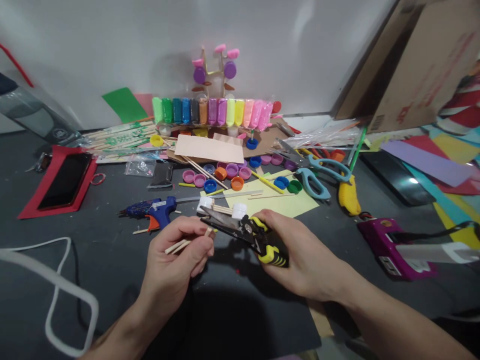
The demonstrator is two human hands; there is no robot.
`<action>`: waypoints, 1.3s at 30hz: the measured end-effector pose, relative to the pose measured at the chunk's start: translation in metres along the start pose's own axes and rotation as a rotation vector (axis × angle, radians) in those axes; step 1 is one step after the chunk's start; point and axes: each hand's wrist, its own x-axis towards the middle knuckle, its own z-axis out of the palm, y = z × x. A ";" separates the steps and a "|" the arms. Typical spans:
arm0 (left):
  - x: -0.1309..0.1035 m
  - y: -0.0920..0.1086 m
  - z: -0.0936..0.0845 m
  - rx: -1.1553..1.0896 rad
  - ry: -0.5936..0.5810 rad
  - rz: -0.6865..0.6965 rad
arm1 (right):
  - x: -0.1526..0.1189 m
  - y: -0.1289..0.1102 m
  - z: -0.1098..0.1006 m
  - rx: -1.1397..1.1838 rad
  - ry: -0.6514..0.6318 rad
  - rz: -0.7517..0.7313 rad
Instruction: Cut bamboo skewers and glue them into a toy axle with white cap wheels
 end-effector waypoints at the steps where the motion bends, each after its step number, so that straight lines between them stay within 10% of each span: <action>1: 0.000 0.000 0.000 0.007 0.024 0.011 | -0.001 0.000 0.000 -0.021 0.012 -0.022; 39: -0.005 0.002 -0.003 0.054 -0.026 -0.018 | -0.003 -0.001 -0.003 -0.155 0.037 -0.153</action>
